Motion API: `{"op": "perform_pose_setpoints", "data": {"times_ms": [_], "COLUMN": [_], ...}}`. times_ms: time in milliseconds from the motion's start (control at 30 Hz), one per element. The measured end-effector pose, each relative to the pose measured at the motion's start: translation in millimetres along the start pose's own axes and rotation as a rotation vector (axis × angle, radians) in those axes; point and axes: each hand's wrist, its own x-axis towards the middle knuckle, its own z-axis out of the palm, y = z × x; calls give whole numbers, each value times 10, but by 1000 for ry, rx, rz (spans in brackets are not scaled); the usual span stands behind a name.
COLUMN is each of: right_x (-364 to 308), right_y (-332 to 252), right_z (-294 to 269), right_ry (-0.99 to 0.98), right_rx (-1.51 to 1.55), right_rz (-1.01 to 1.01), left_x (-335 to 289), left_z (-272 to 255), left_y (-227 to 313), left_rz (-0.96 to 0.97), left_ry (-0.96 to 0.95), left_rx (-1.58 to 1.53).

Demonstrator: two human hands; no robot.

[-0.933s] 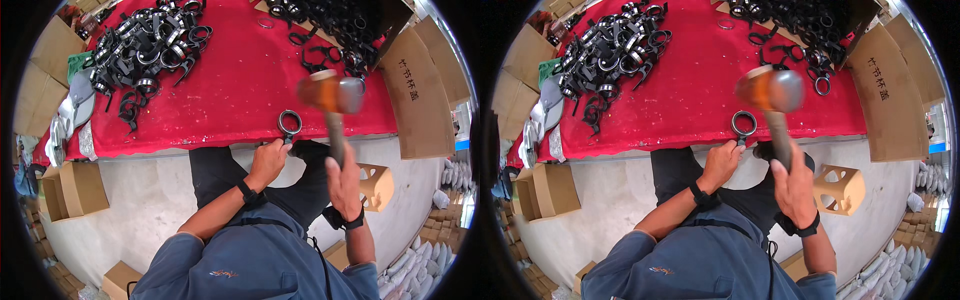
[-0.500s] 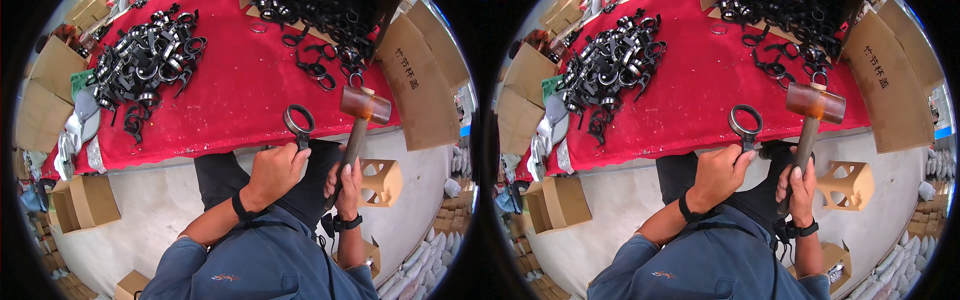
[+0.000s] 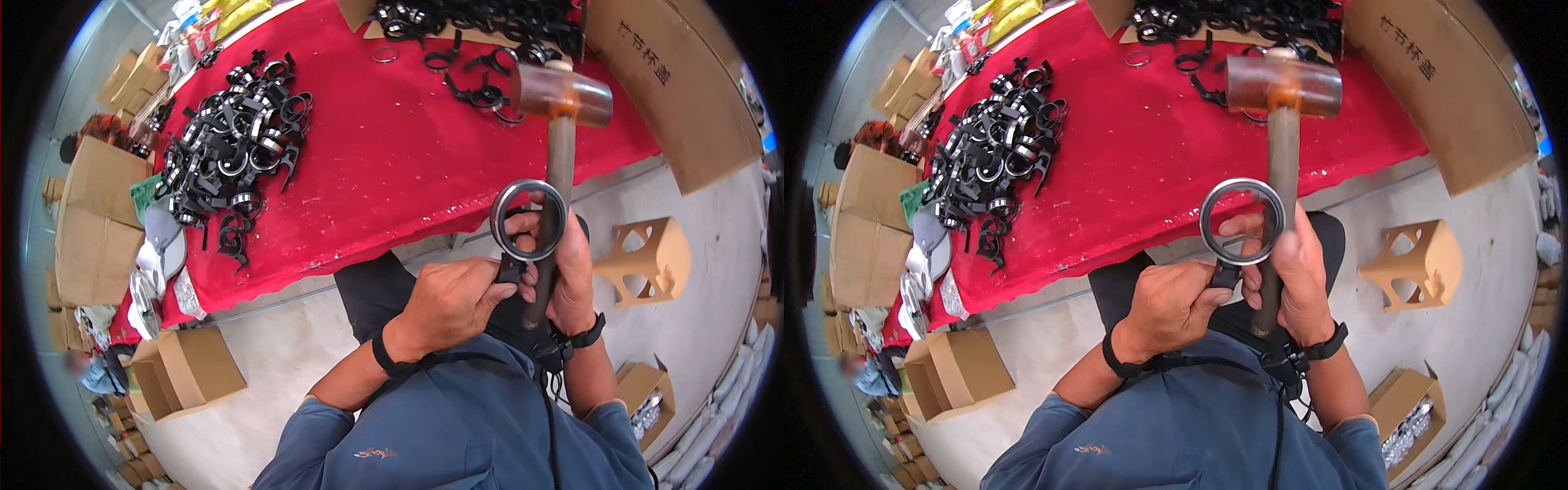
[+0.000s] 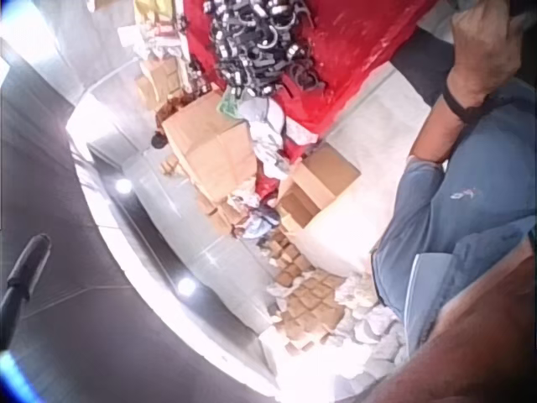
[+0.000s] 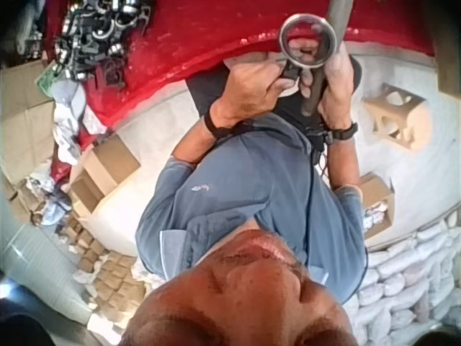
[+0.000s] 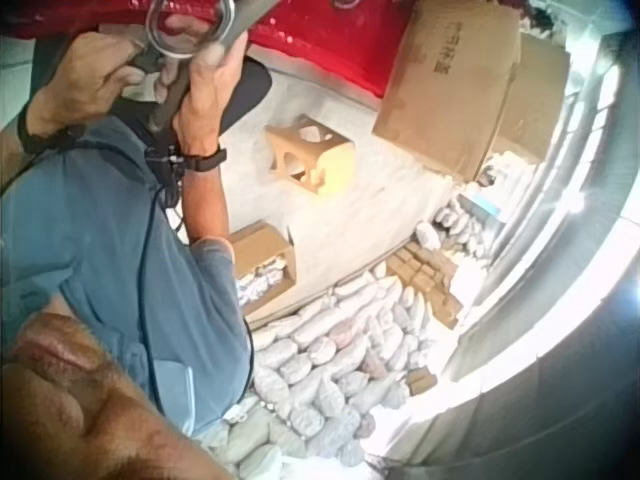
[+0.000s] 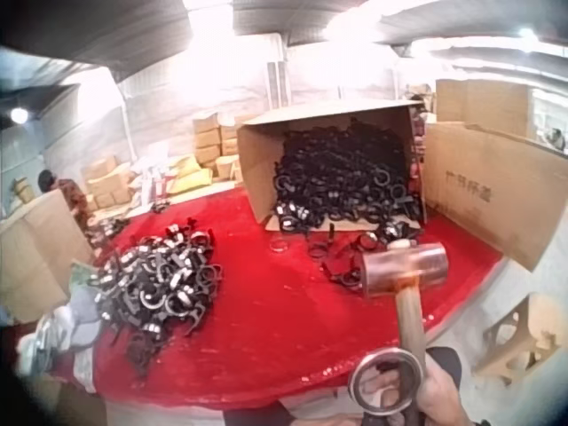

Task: Manually assemble black plastic components using a wooden hammer to tap them into place.

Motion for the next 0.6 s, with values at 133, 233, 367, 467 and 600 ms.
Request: {"op": "perform_pose_setpoints", "data": {"times_ms": [133,233,367,467,600], "right_x": [-27,-55,-70,-72,-96], "right_y": [-50,-39,-21,-23,-18], "right_z": [-60,-99,-109,-111,-91], "right_ry": [73,183,229,259,283], "right_rx": [-70,-123,-182,-223,-244], "right_rz": [24,1,-26,-42,-49], "left_x": [-63,-45,25,117,134], "left_z": [15,18,-10,0,14], "left_y": [-92,-113,-79,-50,-67], "left_rz": [-80,-296,-562,-607,-669], "left_ry": [-157,-112,-49,-52,-65], "left_rx": [-111,-347,-723,-832,-838]}}
